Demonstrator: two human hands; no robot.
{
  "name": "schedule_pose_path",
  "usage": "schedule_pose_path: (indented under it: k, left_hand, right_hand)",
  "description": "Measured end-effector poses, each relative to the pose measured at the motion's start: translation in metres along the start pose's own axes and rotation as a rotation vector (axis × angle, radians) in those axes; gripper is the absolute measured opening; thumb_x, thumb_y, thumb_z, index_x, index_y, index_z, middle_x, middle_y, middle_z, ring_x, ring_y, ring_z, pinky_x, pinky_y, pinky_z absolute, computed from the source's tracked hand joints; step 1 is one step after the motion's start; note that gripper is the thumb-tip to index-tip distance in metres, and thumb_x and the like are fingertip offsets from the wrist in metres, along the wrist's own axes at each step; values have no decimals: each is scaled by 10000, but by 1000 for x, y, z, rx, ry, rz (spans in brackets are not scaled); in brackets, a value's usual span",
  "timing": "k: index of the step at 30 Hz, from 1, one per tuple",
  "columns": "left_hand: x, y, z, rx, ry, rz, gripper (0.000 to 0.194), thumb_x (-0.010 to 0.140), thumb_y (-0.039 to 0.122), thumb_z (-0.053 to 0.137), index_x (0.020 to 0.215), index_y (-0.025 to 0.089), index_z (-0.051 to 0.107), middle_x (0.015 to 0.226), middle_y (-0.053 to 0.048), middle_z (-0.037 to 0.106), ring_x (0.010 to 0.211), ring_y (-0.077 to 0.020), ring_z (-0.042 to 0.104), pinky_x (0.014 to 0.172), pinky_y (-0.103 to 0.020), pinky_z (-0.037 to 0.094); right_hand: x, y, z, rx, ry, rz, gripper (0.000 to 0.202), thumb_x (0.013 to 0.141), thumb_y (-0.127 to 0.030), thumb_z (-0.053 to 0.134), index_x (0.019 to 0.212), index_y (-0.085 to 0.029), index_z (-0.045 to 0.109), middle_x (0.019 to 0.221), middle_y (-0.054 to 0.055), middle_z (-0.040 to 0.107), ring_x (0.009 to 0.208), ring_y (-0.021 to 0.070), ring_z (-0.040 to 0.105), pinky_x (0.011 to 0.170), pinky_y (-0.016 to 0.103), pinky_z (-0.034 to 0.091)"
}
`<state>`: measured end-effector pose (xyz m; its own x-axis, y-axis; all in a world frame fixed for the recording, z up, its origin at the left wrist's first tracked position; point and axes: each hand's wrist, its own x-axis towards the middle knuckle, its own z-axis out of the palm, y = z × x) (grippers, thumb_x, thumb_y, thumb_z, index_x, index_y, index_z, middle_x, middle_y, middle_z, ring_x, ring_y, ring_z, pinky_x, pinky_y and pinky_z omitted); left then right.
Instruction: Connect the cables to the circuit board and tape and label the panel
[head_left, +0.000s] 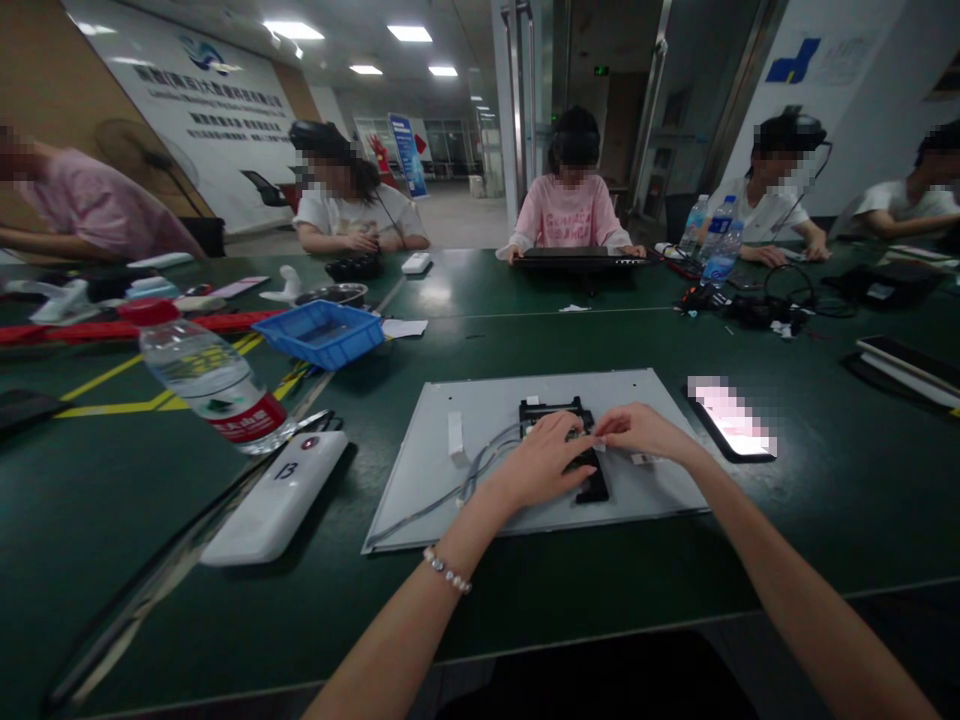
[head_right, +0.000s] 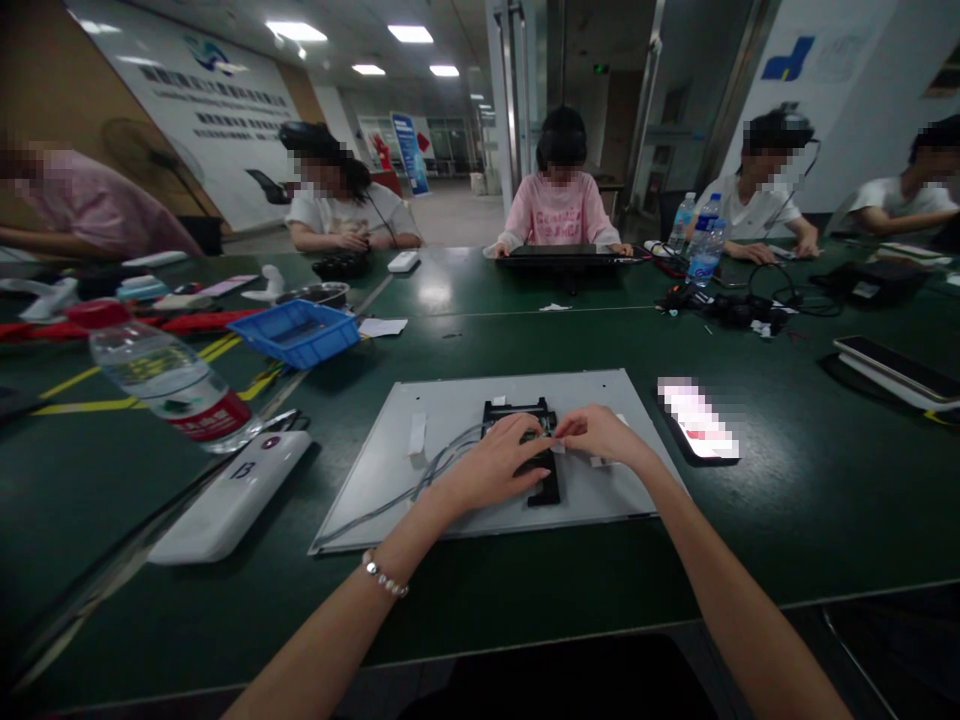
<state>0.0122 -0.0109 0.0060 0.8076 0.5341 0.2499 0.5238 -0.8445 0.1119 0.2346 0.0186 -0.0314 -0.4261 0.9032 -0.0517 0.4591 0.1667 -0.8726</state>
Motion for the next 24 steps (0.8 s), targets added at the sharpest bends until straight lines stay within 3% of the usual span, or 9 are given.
schedule_pose_path:
  k: [15, 24]
  left_hand:
    - [0, 0, 2, -10, 6, -1, 272, 880, 329, 488, 1128, 225, 528, 1109, -60, 479, 1101, -224, 423, 956, -386, 352]
    - [0, -5, -5, 29, 34, -15, 398, 876, 371, 497, 1240, 216, 454, 1140, -73, 483, 1126, -230, 410, 978, -384, 325]
  right_hand:
    - [-3, -8, 3, -144, 66, -20, 161, 692, -278, 624, 813, -187, 678, 808, 26, 685, 694, 154, 620, 638, 254, 464]
    - [-3, -11, -2, -93, 163, 8, 169, 739, -279, 576, 832, -175, 670, 807, 36, 682, 703, 153, 609, 647, 260, 446]
